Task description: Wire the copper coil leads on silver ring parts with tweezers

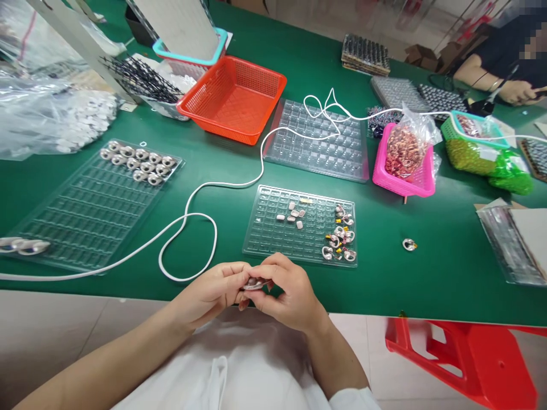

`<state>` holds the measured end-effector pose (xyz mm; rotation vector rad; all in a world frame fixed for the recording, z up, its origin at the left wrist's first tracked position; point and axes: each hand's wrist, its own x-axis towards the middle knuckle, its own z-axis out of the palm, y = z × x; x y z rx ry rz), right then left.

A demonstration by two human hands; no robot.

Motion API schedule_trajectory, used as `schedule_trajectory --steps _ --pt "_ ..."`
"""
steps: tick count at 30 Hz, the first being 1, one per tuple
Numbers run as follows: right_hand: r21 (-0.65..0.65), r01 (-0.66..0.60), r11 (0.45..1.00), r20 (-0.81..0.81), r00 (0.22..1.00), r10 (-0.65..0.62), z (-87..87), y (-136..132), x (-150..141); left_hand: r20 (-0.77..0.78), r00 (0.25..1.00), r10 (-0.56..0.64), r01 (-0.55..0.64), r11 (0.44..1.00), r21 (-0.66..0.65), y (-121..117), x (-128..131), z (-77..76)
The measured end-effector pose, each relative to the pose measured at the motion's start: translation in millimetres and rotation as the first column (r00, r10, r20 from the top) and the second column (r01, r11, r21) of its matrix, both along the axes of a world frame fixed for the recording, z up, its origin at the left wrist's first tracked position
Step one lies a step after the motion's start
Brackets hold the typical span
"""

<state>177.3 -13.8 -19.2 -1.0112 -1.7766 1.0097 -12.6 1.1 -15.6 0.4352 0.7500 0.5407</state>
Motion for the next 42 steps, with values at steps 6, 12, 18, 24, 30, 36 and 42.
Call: schedule_trajectory --steps 6,12,18,24,30,36,42 --pt "-0.025 0.097 0.995 -0.018 0.995 -0.098 2.1 -1.6 -2.9 -0.089 0.996 -0.008 0.022 0.989 0.147 -0.8 -7.3 -6.9" --pt "-0.015 0.074 0.997 0.041 0.996 -0.073 -0.5 -4.1 -4.7 -0.192 0.981 0.028 0.026 0.961 0.275 -0.1 -9.3 -5.6" --pt "0.001 0.082 0.997 0.082 0.993 -0.082 -7.1 -7.1 -6.3 -0.252 0.965 0.072 0.004 0.958 0.288 1.4 -6.2 3.2" --pt "0.02 0.196 0.98 0.106 0.975 -0.197 -7.1 -9.8 -14.4 -0.303 0.946 0.111 -0.008 0.947 0.32 -0.7 -5.9 1.2" --pt "0.037 0.314 0.949 0.105 0.943 -0.316 -11.8 -13.5 -25.8 -0.258 0.938 0.23 -0.141 0.936 0.322 -3.1 1.2 3.2" --pt "0.163 0.362 0.918 0.123 0.915 -0.383 -14.0 -14.2 -31.8 -0.199 0.934 0.296 -0.232 0.928 0.293 -6.6 2.1 -9.8" --pt "0.21 0.342 0.916 0.245 0.889 -0.387 -11.0 -8.3 -15.8 -0.055 0.933 0.356 -0.341 0.922 0.184 -0.8 -4.6 -13.0"
